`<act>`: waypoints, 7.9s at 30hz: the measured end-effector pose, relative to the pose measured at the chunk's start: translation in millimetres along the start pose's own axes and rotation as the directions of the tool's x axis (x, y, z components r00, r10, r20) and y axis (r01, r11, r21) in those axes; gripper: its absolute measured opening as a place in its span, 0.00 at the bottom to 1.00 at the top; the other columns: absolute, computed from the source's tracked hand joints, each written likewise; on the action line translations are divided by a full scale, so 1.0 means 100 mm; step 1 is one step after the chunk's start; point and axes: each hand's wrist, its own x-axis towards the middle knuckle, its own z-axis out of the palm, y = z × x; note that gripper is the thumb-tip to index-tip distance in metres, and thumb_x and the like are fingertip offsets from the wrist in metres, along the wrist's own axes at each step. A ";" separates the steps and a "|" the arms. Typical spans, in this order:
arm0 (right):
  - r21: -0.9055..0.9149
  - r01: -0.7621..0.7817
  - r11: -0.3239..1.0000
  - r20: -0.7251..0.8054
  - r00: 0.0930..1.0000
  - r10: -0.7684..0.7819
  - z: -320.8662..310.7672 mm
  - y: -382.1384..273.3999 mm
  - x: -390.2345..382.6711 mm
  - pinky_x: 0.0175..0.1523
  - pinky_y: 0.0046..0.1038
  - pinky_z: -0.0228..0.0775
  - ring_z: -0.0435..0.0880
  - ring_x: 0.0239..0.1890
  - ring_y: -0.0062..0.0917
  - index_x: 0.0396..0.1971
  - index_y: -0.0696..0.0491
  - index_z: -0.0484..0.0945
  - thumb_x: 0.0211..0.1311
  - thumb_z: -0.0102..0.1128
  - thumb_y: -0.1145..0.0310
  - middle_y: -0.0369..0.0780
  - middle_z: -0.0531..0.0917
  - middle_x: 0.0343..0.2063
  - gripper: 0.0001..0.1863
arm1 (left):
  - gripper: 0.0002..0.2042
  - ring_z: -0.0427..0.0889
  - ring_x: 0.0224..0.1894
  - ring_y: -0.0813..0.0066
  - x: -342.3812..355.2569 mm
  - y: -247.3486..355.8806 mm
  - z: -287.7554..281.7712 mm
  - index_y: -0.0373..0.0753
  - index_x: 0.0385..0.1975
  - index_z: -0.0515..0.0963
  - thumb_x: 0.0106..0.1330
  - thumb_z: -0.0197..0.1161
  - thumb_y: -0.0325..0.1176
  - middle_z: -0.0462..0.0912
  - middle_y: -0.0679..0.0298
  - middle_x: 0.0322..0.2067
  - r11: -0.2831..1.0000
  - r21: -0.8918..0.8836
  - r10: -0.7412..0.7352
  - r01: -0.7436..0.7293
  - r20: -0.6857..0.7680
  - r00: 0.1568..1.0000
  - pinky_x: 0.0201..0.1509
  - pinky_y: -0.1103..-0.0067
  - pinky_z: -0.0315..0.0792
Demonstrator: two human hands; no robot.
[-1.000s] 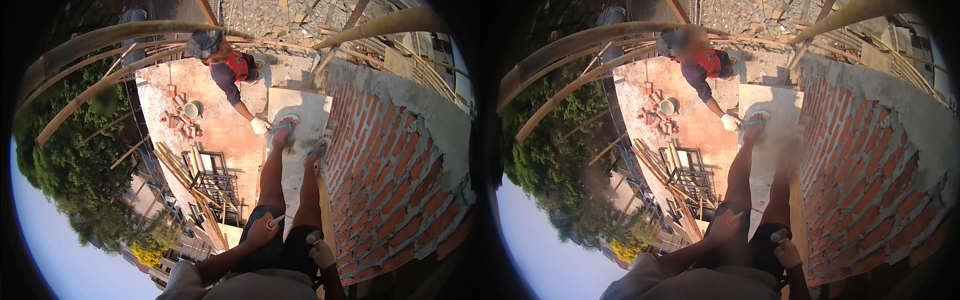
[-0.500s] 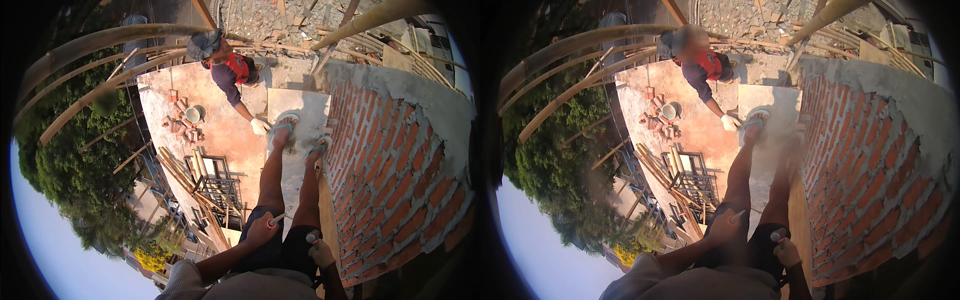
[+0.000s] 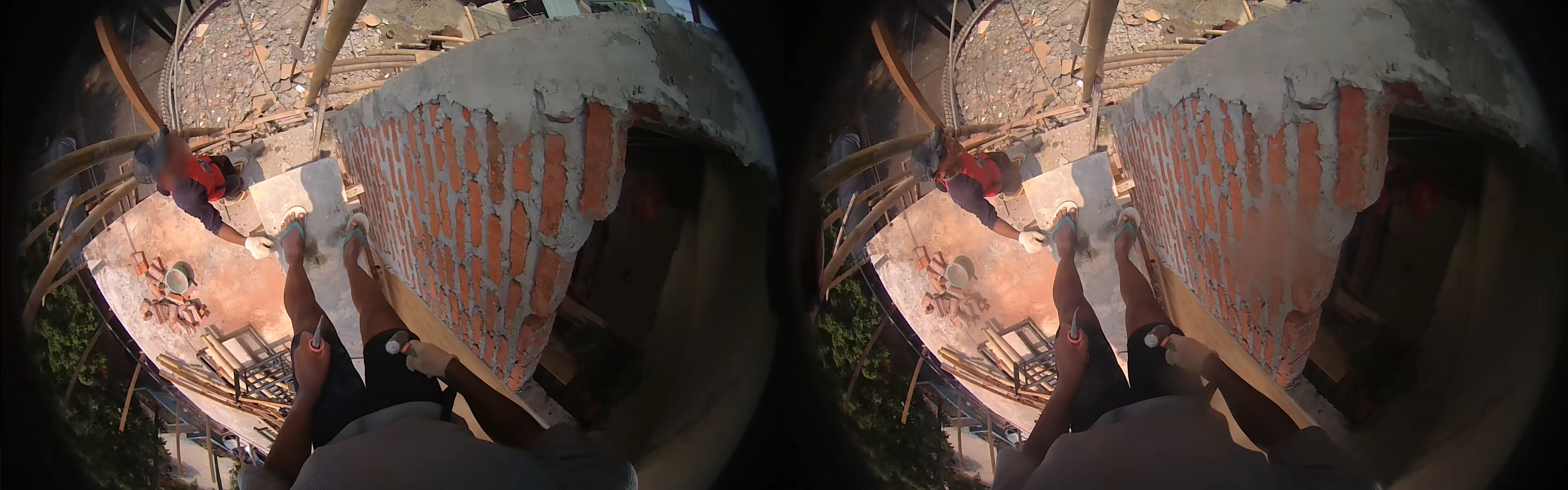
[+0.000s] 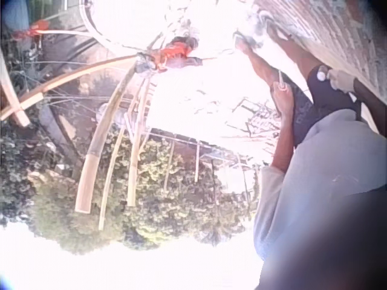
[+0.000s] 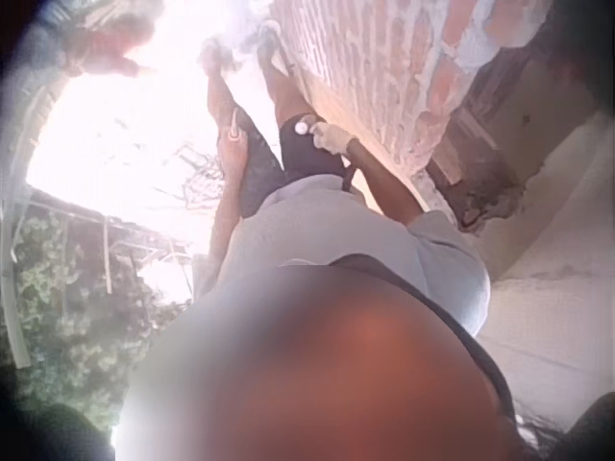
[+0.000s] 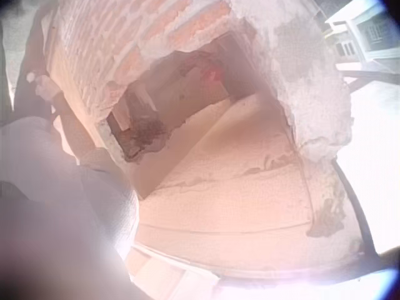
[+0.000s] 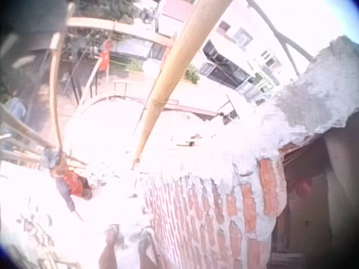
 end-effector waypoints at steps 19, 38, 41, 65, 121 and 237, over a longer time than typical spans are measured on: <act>-0.071 0.369 0.927 -0.774 0.566 -0.285 0.43 0.15 -0.52 0.50 0.43 0.70 0.81 0.47 0.48 0.46 0.57 0.75 0.61 0.60 0.51 0.53 0.83 0.40 0.24 | 0.13 0.85 0.40 0.58 0.99 0.86 -0.57 0.33 0.40 0.73 0.62 0.61 0.35 0.83 0.47 0.37 0.756 0.167 0.546 -0.633 0.373 0.750 0.43 0.70 0.77; 0.048 0.318 0.947 -0.706 0.682 -0.194 0.71 1.47 -0.37 0.41 0.36 0.73 0.84 0.36 0.37 0.43 0.58 0.77 0.61 0.62 0.54 0.47 0.83 0.35 0.21 | 0.10 0.76 0.26 0.84 0.37 3.59 1.10 0.44 0.41 0.76 0.75 0.52 0.42 0.77 0.74 0.25 0.598 -0.558 0.482 0.576 0.824 0.297 0.33 0.81 0.77; 0.060 0.370 0.927 -0.732 0.648 -0.211 0.73 1.47 -0.57 0.40 0.36 0.73 0.84 0.34 0.36 0.42 0.58 0.77 0.62 0.62 0.55 0.47 0.83 0.33 0.21 | 0.09 0.75 0.26 0.84 0.40 3.69 1.12 0.41 0.42 0.74 0.77 0.49 0.37 0.75 0.71 0.27 0.545 -0.510 0.489 0.666 0.838 0.242 0.34 0.83 0.76; -0.249 0.472 0.846 -0.953 0.038 -0.301 -0.60 -0.75 -2.39 0.39 0.31 0.73 0.83 0.34 0.31 0.50 0.60 0.73 0.59 0.62 0.69 0.43 0.81 0.31 0.20 | 0.10 0.81 0.39 0.80 1.01 4.00 0.99 0.36 0.43 0.76 0.75 0.53 0.36 0.80 0.69 0.38 0.707 -0.477 0.506 0.522 0.857 0.097 0.47 0.79 0.79; -0.552 0.277 0.787 -0.743 0.265 -0.615 -1.00 -1.50 -2.16 0.34 0.39 0.75 0.83 0.28 0.43 0.37 0.54 0.76 0.60 0.63 0.58 0.45 0.81 0.24 0.15 | 0.14 0.83 0.36 0.77 1.40 4.22 0.88 0.30 0.48 0.75 0.73 0.54 0.34 0.81 0.62 0.41 0.791 -0.435 0.396 0.430 0.900 0.182 0.40 0.77 0.82; -0.456 0.000 0.890 -0.815 0.402 -0.417 -1.08 -2.04 -2.40 0.37 0.46 0.74 0.84 0.31 0.47 0.32 0.55 0.77 0.59 0.63 0.57 0.46 0.82 0.23 0.15 | 0.25 0.79 0.56 0.68 1.18 4.43 0.34 0.23 0.44 0.79 0.79 0.35 0.38 0.74 0.53 0.60 0.770 -0.618 0.608 0.157 0.786 0.109 0.59 0.77 0.75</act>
